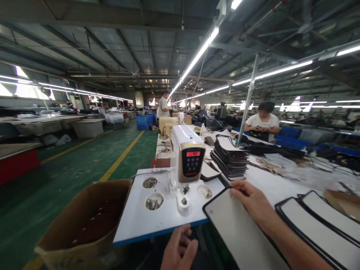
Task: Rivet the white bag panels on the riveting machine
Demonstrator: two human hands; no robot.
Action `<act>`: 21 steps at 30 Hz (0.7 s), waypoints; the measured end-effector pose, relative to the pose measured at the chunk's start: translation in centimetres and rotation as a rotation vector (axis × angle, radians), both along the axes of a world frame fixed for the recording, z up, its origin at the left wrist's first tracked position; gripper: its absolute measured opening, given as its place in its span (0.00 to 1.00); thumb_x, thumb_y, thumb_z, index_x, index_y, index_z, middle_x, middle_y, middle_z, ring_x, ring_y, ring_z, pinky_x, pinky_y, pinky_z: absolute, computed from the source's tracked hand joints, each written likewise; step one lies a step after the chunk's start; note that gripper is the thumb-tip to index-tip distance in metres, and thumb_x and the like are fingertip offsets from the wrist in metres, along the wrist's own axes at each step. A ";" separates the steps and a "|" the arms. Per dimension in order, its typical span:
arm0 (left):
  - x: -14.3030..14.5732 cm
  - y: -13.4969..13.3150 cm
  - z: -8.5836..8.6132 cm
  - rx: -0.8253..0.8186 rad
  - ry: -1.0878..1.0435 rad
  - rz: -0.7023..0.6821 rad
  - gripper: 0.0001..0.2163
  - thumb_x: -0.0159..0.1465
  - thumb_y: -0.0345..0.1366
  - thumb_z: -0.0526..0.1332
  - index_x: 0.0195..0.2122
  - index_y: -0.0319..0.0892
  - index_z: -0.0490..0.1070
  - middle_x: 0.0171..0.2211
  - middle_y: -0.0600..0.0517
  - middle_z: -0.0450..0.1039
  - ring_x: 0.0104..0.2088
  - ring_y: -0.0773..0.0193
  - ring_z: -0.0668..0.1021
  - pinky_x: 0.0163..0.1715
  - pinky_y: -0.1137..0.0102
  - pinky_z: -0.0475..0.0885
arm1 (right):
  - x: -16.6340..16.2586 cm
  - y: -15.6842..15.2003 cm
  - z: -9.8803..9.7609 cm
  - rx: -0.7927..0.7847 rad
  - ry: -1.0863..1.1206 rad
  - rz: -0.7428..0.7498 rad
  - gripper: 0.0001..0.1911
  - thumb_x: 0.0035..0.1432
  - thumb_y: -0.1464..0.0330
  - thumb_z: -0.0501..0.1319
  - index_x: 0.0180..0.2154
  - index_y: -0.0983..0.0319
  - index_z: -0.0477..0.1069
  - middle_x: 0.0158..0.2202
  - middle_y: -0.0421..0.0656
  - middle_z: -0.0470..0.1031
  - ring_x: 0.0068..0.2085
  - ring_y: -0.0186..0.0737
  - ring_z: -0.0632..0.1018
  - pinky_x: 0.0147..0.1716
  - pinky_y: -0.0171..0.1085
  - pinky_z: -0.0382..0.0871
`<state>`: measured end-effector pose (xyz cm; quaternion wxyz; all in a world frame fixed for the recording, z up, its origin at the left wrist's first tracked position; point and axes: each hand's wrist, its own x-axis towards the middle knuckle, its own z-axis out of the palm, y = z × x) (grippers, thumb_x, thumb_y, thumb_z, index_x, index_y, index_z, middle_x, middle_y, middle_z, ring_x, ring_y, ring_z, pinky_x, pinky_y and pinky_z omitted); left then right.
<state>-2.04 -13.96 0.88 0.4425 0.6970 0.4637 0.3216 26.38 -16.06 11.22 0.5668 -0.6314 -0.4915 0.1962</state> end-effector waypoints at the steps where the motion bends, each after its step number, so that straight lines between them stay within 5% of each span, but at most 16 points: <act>1: 0.6 0.0 1.2 -0.001 -0.018 -0.025 0.24 0.61 0.52 0.56 0.55 0.46 0.67 0.51 0.46 0.75 0.45 0.59 0.77 0.42 0.68 0.74 | -1.8 -0.3 -1.4 -0.086 0.009 0.121 0.18 0.50 0.56 0.66 0.41 0.58 0.74 0.34 0.42 0.78 0.35 0.42 0.77 0.35 0.37 0.71; 5: 1.5 -0.2 3.3 0.082 0.135 -0.145 0.15 0.64 0.48 0.54 0.36 0.44 0.74 0.37 0.50 0.78 0.39 0.61 0.77 0.40 0.69 0.69 | -7.6 -1.1 -7.2 -0.250 0.045 0.336 0.15 0.54 0.58 0.64 0.41 0.59 0.74 0.34 0.41 0.77 0.36 0.42 0.77 0.37 0.37 0.70; 9: 0.6 0.1 1.1 0.024 0.146 -0.069 0.16 0.66 0.47 0.50 0.31 0.43 0.71 0.32 0.52 0.76 0.35 0.62 0.76 0.36 0.70 0.66 | -9.3 -1.3 -10.9 -0.321 -0.044 0.335 0.16 0.60 0.55 0.58 0.42 0.59 0.74 0.38 0.42 0.78 0.40 0.43 0.77 0.40 0.37 0.68; 14: 0.7 1.9 -1.1 -0.100 0.018 0.019 0.16 0.65 0.47 0.51 0.36 0.43 0.73 0.34 0.52 0.77 0.37 0.61 0.76 0.38 0.69 0.66 | -8.7 0.8 -12.7 -0.341 -0.363 0.301 0.21 0.66 0.51 0.50 0.34 0.58 0.72 0.32 0.42 0.77 0.36 0.42 0.77 0.36 0.36 0.64; 21: 2.3 7.9 -1.0 0.002 0.194 0.109 0.18 0.65 0.50 0.50 0.30 0.43 0.70 0.30 0.53 0.74 0.34 0.62 0.74 0.34 0.69 0.62 | -7.7 8.2 -12.9 -0.271 -0.743 0.197 0.25 0.67 0.51 0.47 0.28 0.59 0.70 0.26 0.42 0.76 0.30 0.38 0.74 0.30 0.35 0.54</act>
